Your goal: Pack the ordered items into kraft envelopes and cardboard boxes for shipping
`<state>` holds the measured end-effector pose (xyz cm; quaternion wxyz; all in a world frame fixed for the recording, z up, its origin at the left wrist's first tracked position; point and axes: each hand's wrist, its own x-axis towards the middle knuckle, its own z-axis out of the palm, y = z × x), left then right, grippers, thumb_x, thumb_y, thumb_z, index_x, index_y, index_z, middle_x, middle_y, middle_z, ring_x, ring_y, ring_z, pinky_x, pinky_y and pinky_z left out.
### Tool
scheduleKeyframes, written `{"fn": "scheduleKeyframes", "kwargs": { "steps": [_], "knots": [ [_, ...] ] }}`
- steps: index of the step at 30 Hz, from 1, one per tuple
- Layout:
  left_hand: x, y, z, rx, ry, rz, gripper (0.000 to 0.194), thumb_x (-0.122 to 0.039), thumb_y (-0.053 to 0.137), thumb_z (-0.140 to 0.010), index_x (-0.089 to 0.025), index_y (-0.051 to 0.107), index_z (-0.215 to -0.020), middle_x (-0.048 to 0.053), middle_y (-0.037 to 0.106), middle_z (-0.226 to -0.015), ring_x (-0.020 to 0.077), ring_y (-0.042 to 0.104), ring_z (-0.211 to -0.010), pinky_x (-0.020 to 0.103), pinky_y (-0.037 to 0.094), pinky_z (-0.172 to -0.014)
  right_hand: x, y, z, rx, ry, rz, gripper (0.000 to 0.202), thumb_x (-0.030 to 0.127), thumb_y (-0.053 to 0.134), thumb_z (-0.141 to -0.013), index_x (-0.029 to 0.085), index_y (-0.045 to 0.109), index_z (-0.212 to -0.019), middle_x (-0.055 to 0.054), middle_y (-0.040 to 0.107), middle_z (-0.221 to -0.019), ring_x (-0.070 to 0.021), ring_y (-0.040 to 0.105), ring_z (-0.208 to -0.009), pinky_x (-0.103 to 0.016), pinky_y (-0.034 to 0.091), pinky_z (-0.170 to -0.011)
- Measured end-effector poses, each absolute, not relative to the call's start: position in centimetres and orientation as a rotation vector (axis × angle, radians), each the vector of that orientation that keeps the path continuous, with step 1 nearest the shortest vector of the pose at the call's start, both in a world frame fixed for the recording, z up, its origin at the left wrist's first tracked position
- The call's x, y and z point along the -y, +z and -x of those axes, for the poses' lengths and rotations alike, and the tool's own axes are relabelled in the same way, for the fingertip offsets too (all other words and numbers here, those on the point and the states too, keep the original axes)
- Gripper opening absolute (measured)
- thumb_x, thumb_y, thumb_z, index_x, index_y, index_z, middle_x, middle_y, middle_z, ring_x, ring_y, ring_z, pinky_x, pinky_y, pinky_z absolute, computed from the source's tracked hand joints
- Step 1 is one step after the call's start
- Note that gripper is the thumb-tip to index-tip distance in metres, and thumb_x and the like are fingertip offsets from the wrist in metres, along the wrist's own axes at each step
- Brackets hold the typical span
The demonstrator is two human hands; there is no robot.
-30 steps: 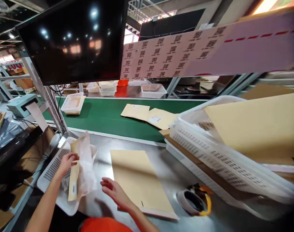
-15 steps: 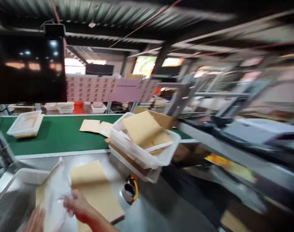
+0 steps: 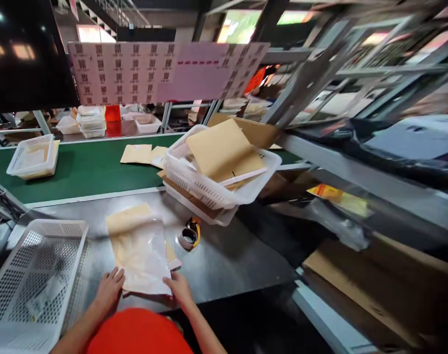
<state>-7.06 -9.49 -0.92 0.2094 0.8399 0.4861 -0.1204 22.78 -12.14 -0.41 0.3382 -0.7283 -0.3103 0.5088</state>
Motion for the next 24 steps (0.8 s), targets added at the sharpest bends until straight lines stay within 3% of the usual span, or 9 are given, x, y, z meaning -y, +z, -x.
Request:
{"fn": "scheduleKeyframes", "kwargs": {
  "steps": [3,7,10,12,14,16,19,24],
  "knots": [
    [10.2,-2.1,8.3,-1.343,-0.278,-2.337,0.056,-0.01,0.042,-0.101,-0.025,0.063,-0.15,0.007,0.05,-0.167,0.0311,0.042,-0.158,0.055,0.044,-0.124,14.1,-2.8,-23.3,0.896,1.187,1.904,0.056,0.032,0.062,-0.079,0.015,0.068,-0.132,0.003,0.06,-0.06,-0.0231,0.064,-0.063,-0.037,0.06,-0.064],
    [10.1,-2.8,9.9,-1.29,-0.004,-2.339,0.048,-0.014,0.047,-0.101,-0.028,0.073,-0.138,0.006,0.063,-0.155,0.0288,0.056,-0.148,0.048,0.053,-0.117,16.4,-4.6,-24.9,1.639,0.817,1.631,0.052,0.017,0.048,-0.088,0.023,0.073,-0.133,-0.011,0.077,-0.111,-0.0261,0.073,-0.101,-0.044,0.062,-0.095],
    [9.9,-2.8,10.5,-1.296,0.133,-2.308,0.042,-0.015,0.05,-0.101,-0.027,0.077,-0.132,0.007,0.07,-0.148,0.0296,0.062,-0.142,0.048,0.055,-0.114,17.3,-5.3,-25.5,2.005,0.494,1.611,0.06,0.008,0.049,-0.087,0.028,0.071,-0.139,-0.015,0.069,-0.139,-0.0297,0.067,-0.119,-0.049,0.059,-0.101],
    [9.8,-2.4,10.7,-1.294,0.13,-2.297,0.04,-0.017,0.052,-0.102,-0.027,0.076,-0.132,0.007,0.069,-0.149,0.0294,0.061,-0.143,0.048,0.054,-0.114,17.3,-5.5,-25.5,2.069,0.366,1.608,0.051,0.009,0.054,-0.09,0.03,0.076,-0.131,-0.013,0.065,-0.147,-0.033,0.06,-0.131,-0.054,0.054,-0.107],
    [9.8,-2.0,10.8,-1.283,0.09,-2.275,0.04,-0.017,0.051,-0.103,-0.028,0.076,-0.133,0.006,0.068,-0.151,0.0291,0.059,-0.145,0.047,0.052,-0.115,16.6,-5.6,-25.4,2.106,0.448,1.54,0.032,0.017,0.06,-0.095,0.031,0.081,-0.114,-0.009,0.069,-0.144,-0.0344,0.056,-0.138,-0.058,0.047,-0.114],
    [9.8,-1.6,10.9,-1.285,0.062,-2.222,0.04,-0.017,0.051,-0.103,-0.028,0.076,-0.131,0.007,0.067,-0.152,0.0295,0.056,-0.146,0.049,0.049,-0.117,15.5,-5.6,-25.5,2.135,0.627,1.472,0.018,0.025,0.065,-0.097,0.03,0.082,-0.1,-0.006,0.078,-0.128,-0.0328,0.059,-0.134,-0.056,0.045,-0.115],
    [9.6,-1.3,10.9,-1.324,0.099,-2.122,0.036,-0.022,0.05,-0.103,-0.027,0.079,-0.123,0.007,0.071,-0.146,0.0307,0.055,-0.143,0.053,0.045,-0.117,13.6,-6.0,-25.5,2.112,0.768,1.497,0.024,0.029,0.059,-0.102,0.024,0.079,-0.091,-0.005,0.082,-0.1,-0.0263,0.068,-0.113,-0.044,0.051,-0.104],
    [8.8,-1.5,10.2,-1.525,0.438,-1.744,0.034,-0.043,0.057,-0.098,-0.02,0.078,-0.084,0.013,0.075,-0.116,0.0305,0.065,-0.119,0.047,0.05,-0.11,11.9,-6.8,-24.9,1.977,0.799,1.767,0.035,0.031,0.053,-0.102,0.018,0.072,-0.075,-0.009,0.074,-0.08,-0.022,0.066,-0.083,-0.033,0.049,-0.08]
  ]
}}
